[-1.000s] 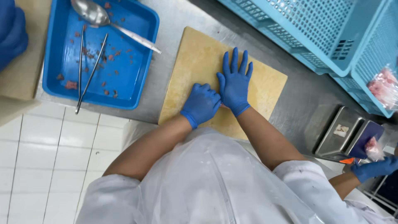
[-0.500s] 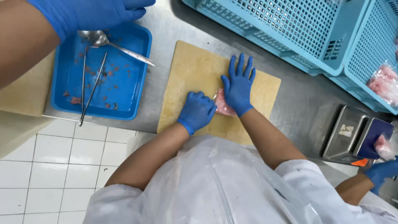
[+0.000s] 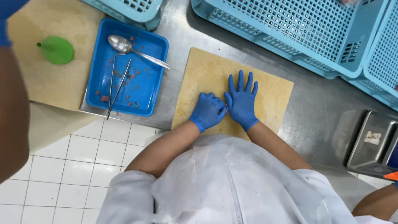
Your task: The person places portions of ground meat into plastic bags and seals them using a small green funnel-like tool.
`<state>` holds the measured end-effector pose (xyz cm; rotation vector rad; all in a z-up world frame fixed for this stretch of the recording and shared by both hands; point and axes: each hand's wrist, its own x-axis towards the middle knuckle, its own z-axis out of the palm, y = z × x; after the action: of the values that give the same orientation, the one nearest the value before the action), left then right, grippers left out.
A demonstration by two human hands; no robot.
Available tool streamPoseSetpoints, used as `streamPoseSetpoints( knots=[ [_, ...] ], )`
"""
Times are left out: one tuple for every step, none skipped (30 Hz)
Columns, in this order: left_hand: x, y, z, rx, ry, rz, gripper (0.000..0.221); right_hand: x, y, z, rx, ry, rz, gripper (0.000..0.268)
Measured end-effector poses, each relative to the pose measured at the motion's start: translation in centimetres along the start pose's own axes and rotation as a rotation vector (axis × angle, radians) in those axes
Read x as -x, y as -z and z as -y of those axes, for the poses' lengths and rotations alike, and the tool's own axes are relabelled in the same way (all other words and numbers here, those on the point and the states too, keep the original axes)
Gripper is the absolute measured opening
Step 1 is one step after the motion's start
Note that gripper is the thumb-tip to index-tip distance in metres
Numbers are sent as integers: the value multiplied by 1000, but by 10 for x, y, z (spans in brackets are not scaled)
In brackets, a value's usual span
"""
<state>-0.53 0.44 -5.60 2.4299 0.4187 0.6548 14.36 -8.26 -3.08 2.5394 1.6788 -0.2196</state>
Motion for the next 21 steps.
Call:
streamPoseSetpoints(
  knots=[
    [-2, -1, 0, -7, 6, 13, 18, -1, 0, 0, -3, -2, 6, 63],
    [-3, -2, 0, -14, 11, 26, 18, -2, 1, 0, -6, -5, 11, 62],
    [0, -4, -3, -23, 32, 27, 18, 1, 0, -2, -15, 14, 20, 62],
    [4, -5, -8, 4, 40, 52, 17, 6, 1, -2, 5, 24, 25, 62],
    [-5, -3, -1, 10, 17, 59, 16, -4, 3, -4, 29, 28, -11, 63],
    [-9, -2, 10, -18, 7, 42, 16, -19, 0, -2, 25, 41, -43, 63],
    [-6, -3, 7, -22, -3, 51, 15, -11, 0, -3, 13, 37, -47, 63],
    [-2, -5, 2, -26, -13, 60, 15, -2, -1, -4, 1, 34, -52, 63],
    [0, -6, -2, -33, -26, 66, 15, 3, -3, -8, -6, 24, -63, 63],
    [3, -7, -5, -29, -29, 66, 15, 8, -6, -11, -19, 19, -62, 65],
    [1, -6, -1, -40, -22, 51, 16, 0, -9, -13, -32, 35, -70, 67],
    [1, -1, 4, -62, -26, 43, 16, -9, -5, -8, -39, 47, -90, 67],
    [2, -2, 1, -50, -27, 38, 16, -11, 1, -10, -50, 30, -98, 66],
    [2, -5, 0, -39, -29, 34, 15, -15, 5, -15, -61, 13, -107, 65],
    [4, -2, -2, -31, -33, 49, 15, -16, 3, -11, -67, -2, -99, 65],
    [4, -1, -3, -31, -21, 46, 14, -18, 0, -9, -40, 1, -81, 66],
    [0, -3, -4, -24, -16, 48, 13, -21, -3, -10, -10, -7, -61, 67],
    [-7, -3, 1, -6, -28, 67, 13, -28, -1, -10, -11, -33, -50, 67],
    [-6, -4, 0, -20, -23, 60, 14, -27, -1, -10, -27, -44, -44, 64],
    [-4, -5, -3, -33, -18, 53, 14, -24, -2, -9, -43, -55, -39, 62],
    [1, -8, -2, -15, -33, 88, 14, -22, -3, -8, -56, -92, -23, 62]
  ],
)
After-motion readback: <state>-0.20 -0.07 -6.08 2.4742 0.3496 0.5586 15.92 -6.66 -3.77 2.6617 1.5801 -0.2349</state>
